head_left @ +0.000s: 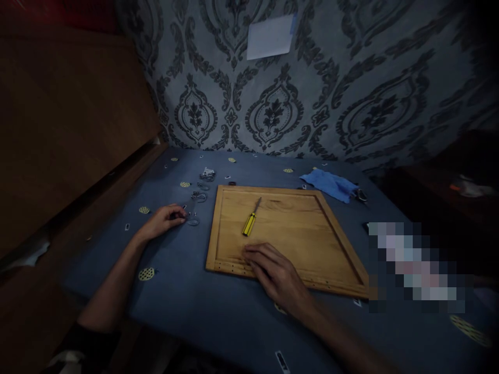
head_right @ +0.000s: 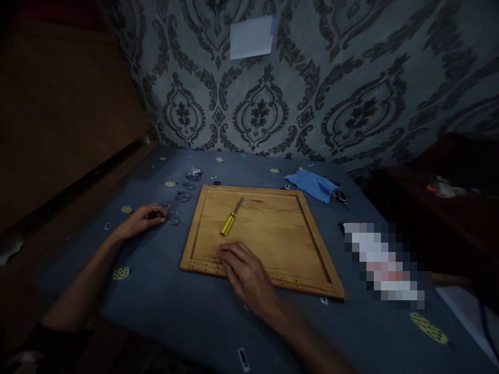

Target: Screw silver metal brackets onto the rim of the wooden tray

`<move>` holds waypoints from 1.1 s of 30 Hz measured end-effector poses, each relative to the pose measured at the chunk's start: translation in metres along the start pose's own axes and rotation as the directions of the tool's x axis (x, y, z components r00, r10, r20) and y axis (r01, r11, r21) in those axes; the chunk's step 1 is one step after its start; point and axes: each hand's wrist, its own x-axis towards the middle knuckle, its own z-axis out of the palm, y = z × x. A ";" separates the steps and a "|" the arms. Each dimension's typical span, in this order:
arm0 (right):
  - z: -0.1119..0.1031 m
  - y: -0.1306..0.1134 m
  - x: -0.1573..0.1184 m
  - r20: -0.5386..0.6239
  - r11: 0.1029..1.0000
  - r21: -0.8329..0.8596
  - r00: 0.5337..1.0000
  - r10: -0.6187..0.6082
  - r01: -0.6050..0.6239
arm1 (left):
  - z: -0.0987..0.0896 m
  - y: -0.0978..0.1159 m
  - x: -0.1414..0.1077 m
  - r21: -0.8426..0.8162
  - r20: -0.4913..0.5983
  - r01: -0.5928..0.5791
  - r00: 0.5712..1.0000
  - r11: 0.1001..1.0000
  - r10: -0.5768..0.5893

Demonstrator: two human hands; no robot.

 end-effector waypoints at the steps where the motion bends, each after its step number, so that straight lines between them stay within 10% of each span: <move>1: 0.000 0.000 0.000 0.001 1.000 0.003 1.000 0.003 -0.003 | 0.000 0.000 0.000 0.001 0.002 -0.001 1.000 1.000 0.001; 33: 0.002 0.004 -0.004 0.018 1.000 -0.024 1.000 -0.001 0.001 | 0.009 0.019 0.000 -0.333 -0.044 0.093 0.992 0.938 -0.114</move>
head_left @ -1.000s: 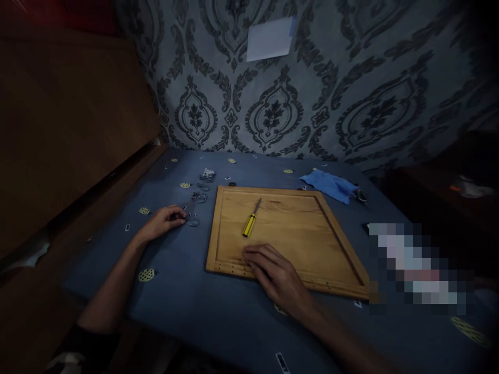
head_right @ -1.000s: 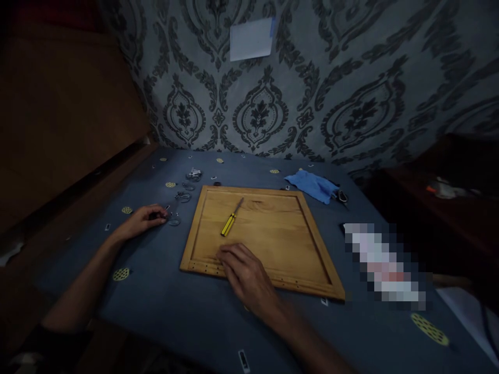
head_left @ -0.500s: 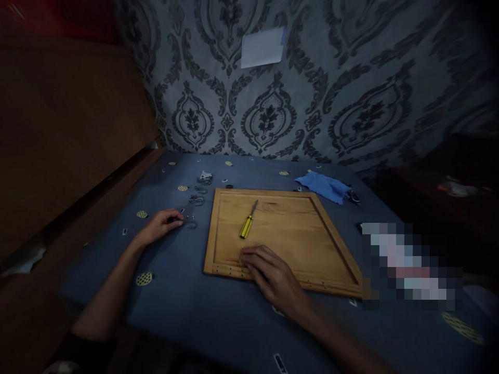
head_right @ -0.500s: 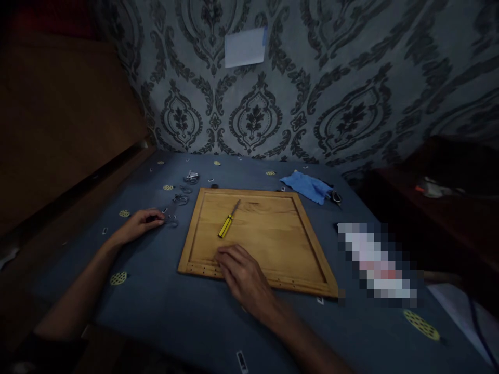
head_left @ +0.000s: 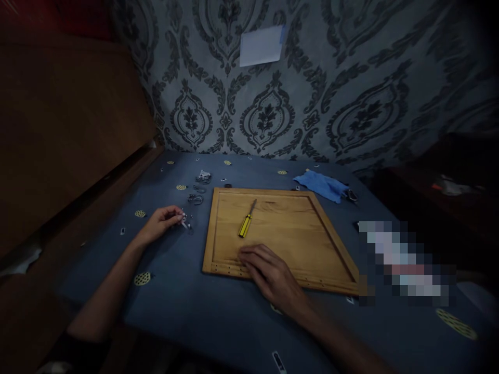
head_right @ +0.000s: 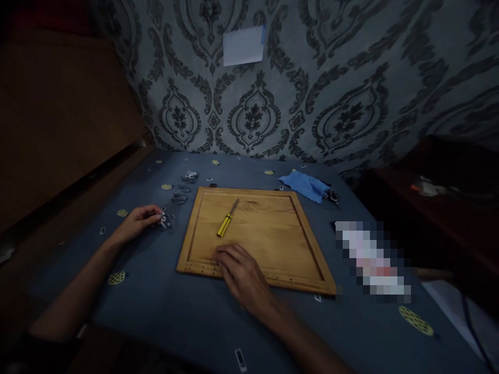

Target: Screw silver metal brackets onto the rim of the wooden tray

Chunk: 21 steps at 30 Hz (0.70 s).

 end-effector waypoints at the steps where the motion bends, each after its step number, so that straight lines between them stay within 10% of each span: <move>1: 0.000 0.000 0.000 0.001 1.000 0.003 1.000 0.002 -0.002 | 0.001 -0.001 0.000 -0.015 -0.002 0.003 1.000 1.000 -0.003; 21: 0.000 -0.002 0.000 0.015 1.000 -0.015 1.000 -0.006 0.006 | 0.001 -0.003 0.003 -0.114 -0.137 -0.014 0.991 0.993 -0.002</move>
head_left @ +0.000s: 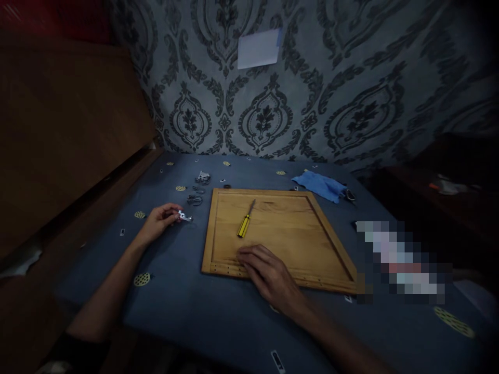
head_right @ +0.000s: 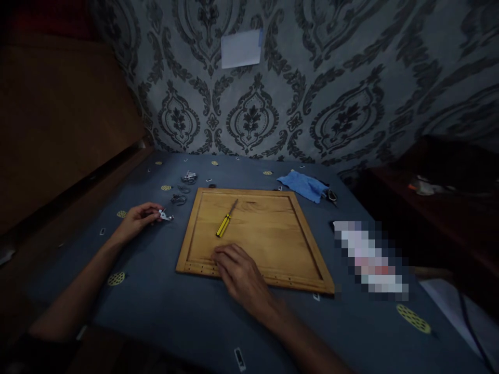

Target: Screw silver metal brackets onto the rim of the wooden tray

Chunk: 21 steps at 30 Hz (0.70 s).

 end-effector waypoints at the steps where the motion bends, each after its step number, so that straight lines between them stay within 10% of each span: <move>1: 0.000 0.000 0.000 -0.003 1.000 -0.001 1.000 -0.005 0.005 | 0.000 0.000 0.000 0.001 0.002 0.001 1.000 1.000 -0.001; 21: 0.024 -0.042 0.024 0.030 0.953 0.218 0.978 0.207 -0.209 | 0.032 0.026 -0.015 -0.118 0.212 0.071 0.976 0.990 -0.044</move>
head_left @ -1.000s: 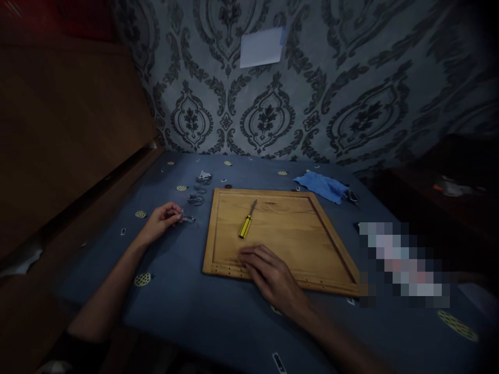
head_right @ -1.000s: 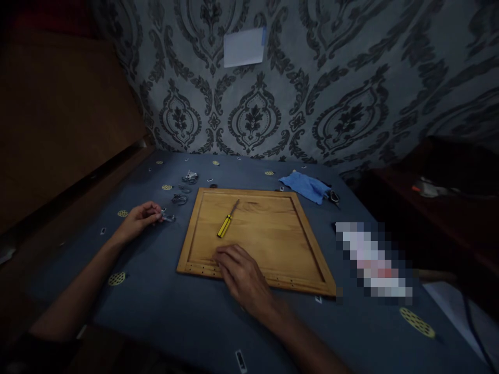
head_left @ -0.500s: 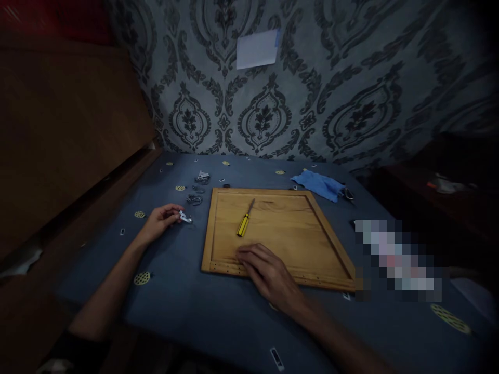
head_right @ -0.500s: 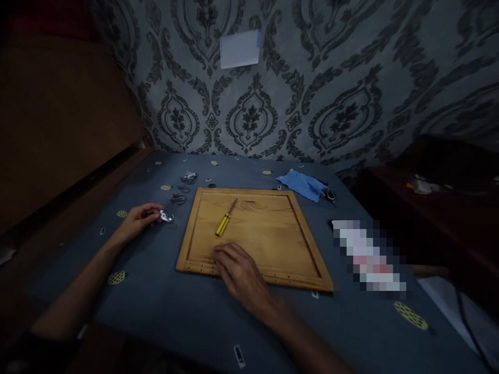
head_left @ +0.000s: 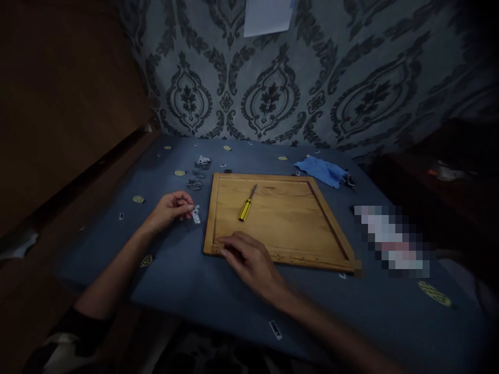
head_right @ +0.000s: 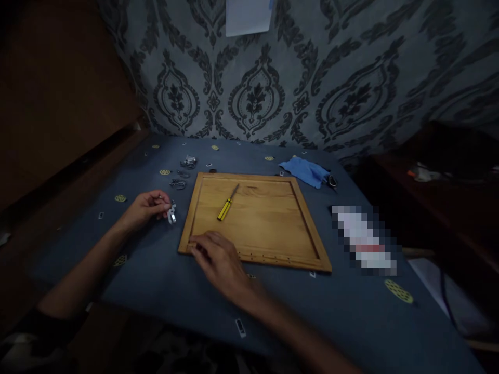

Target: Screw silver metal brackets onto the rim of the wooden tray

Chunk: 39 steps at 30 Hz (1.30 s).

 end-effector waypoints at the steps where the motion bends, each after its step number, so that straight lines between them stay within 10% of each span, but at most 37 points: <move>1: 0.006 -0.004 0.002 0.004 0.998 0.048 0.999 0.046 -0.046 | 0.006 0.001 -0.001 -0.012 0.034 0.005 0.999 1.000 -0.005; 11: 0.030 -0.020 0.010 0.067 0.799 0.442 0.903 0.425 -0.408 | 0.038 0.004 -0.013 -0.146 0.284 0.088 0.958 0.985 -0.043; 28: 0.030 -0.018 0.010 0.057 0.710 0.539 0.860 0.507 -0.453 | 0.030 0.003 -0.012 -0.226 0.325 0.129 0.944 0.966 -0.050; 39: 0.048 -0.034 -0.025 0.230 0.431 0.675 0.727 0.647 -0.598 | 0.031 0.020 -0.050 0.340 0.198 -0.186 0.972 0.922 0.124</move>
